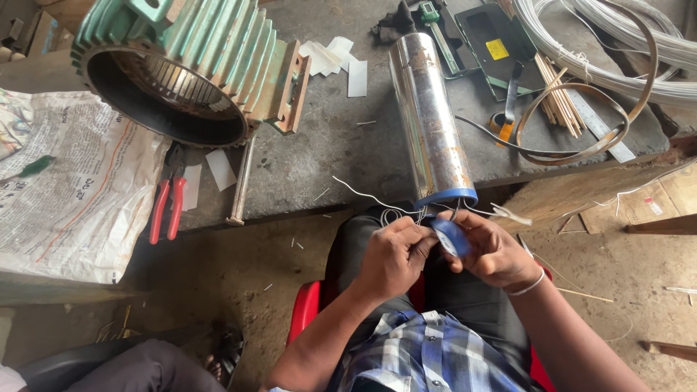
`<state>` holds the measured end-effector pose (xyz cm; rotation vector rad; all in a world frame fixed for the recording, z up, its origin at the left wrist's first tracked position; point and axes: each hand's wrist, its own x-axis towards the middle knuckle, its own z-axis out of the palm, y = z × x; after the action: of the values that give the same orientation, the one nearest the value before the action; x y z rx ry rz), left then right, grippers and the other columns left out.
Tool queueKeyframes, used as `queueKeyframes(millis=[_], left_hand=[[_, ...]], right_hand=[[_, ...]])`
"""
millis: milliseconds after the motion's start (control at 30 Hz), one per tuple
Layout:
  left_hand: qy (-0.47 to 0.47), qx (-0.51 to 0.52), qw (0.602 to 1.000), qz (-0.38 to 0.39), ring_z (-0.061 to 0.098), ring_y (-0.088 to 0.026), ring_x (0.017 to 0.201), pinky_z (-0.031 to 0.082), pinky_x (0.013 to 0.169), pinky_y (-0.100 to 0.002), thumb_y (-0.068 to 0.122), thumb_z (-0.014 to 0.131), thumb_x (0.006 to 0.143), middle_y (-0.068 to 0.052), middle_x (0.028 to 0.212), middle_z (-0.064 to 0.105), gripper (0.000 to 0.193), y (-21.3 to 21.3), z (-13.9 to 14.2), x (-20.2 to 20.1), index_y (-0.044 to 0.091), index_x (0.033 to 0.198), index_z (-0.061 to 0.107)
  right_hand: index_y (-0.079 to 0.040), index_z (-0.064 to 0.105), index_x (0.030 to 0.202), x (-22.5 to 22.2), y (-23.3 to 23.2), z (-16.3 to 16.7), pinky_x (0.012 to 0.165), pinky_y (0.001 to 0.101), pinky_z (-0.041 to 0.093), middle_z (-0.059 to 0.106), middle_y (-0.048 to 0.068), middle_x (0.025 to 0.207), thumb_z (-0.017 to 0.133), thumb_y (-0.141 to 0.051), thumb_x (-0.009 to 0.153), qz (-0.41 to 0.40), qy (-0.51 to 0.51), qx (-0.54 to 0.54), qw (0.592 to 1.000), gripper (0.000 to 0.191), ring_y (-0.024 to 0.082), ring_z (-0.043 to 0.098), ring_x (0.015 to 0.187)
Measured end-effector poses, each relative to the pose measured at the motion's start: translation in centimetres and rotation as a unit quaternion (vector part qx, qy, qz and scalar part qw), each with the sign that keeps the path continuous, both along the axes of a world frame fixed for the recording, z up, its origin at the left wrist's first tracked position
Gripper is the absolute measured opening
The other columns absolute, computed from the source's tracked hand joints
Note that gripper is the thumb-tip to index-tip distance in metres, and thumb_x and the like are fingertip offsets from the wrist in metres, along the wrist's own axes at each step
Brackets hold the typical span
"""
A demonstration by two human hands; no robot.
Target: The person sits at a workbench and wraps blue tape around the rim of a metal cylinder, pressing the tape down by hand. They then gather and arrange white wires against the cylinder and continue taping over them to hold the wires in place.
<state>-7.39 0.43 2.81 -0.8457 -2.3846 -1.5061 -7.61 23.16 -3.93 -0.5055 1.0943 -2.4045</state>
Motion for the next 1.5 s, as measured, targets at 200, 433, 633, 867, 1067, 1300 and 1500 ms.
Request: queueKeyframes(millis=[200, 433, 633, 867, 1067, 1300, 1500], left_hand=[[0.041, -0.016, 0.999, -0.003, 0.069, -0.031, 0.077, 0.055, 0.066, -0.039, 0.015, 0.072, 0.097, -0.011, 0.088, 0.068, 0.012, 0.9, -0.1, 0.8, 0.003, 0.099, 0.073], [-0.016, 0.014, 1.000, -0.006, 0.071, -0.027, 0.073, 0.056, 0.063, -0.036, 0.017, 0.070, 0.098, -0.010, 0.084, 0.069, 0.014, 0.0, 0.5, 0.3, 0.003, 0.096, 0.073], [-0.033, -0.006, 0.999, -0.014, 0.068, -0.025, 0.068, 0.052, 0.060, -0.036, 0.017, 0.074, 0.095, -0.009, 0.079, 0.068, 0.014, 0.2, 0.3, 0.0, 0.002, 0.093, 0.075], [-0.098, 0.019, 0.993, -0.058, 0.063, -0.023, 0.063, 0.048, 0.056, -0.035, 0.014, 0.072, 0.094, -0.008, 0.075, 0.064, 0.011, -0.1, 0.1, -0.8, 0.003, 0.092, 0.075], [-0.009, -0.042, 0.999, -0.002, 0.065, -0.028, 0.065, 0.049, 0.059, -0.039, 0.015, 0.074, 0.094, -0.010, 0.072, 0.063, 0.011, -0.2, 0.2, -0.2, 0.006, 0.098, 0.079], [0.069, -0.028, 0.997, -0.001, 0.070, -0.029, 0.075, 0.054, 0.065, -0.039, 0.015, 0.073, 0.094, -0.010, 0.083, 0.069, 0.011, 0.7, 0.2, 0.4, 0.005, 0.096, 0.075], [-0.015, 0.012, 1.000, -0.015, 0.074, -0.028, 0.076, 0.058, 0.065, -0.036, 0.017, 0.070, 0.097, -0.010, 0.087, 0.073, 0.014, 0.0, 0.3, 0.1, 0.004, 0.095, 0.074]], right_hand=[[-0.005, 0.061, 0.112, 0.6, -1.9, -2.9, 0.061, 0.0235, 0.042, 0.061, 0.001, 0.091, 0.080, -0.017, 0.092, -0.167, -0.043, 0.038, 0.984, 0.030, 0.008, 0.053, 0.071], [-0.006, 0.060, 0.095, 1.4, -0.8, -0.9, 0.095, 0.0277, 0.049, 0.059, 0.000, 0.126, 0.084, -0.018, 0.091, -0.181, 0.128, 0.154, 0.963, 0.028, 0.011, 0.057, 0.112], [-0.004, 0.068, 0.119, 0.9, -1.5, 0.7, 0.102, 0.0328, 0.047, 0.067, 0.005, 0.117, 0.087, -0.012, 0.075, -0.113, 0.027, 0.158, 0.981, 0.048, 0.017, 0.061, 0.114], [0.000, 0.067, 0.113, -0.5, -0.7, -0.2, 0.102, 0.0336, 0.049, 0.067, 0.007, 0.118, 0.090, -0.010, 0.080, -0.127, 0.144, 0.167, 0.967, 0.041, 0.016, 0.063, 0.115], [-0.005, 0.060, 0.128, 0.3, -0.4, 0.4, 0.073, 0.0295, 0.054, 0.068, 0.006, 0.101, 0.091, -0.018, 0.073, -0.020, -0.019, -0.018, 0.999, 0.065, 0.016, 0.066, 0.083], [-0.006, 0.061, 0.114, 0.4, -2.0, -2.9, 0.067, 0.0208, 0.044, 0.060, -0.001, 0.091, 0.081, -0.019, 0.088, -0.203, 0.021, 0.119, 0.972, 0.035, 0.006, 0.054, 0.079], [-0.006, 0.059, 0.098, 1.0, -0.6, -1.4, 0.084, 0.0235, 0.048, 0.054, -0.004, 0.104, 0.079, -0.010, 0.094, -0.160, 0.130, 0.176, 0.963, 0.021, 0.007, 0.055, 0.096]])
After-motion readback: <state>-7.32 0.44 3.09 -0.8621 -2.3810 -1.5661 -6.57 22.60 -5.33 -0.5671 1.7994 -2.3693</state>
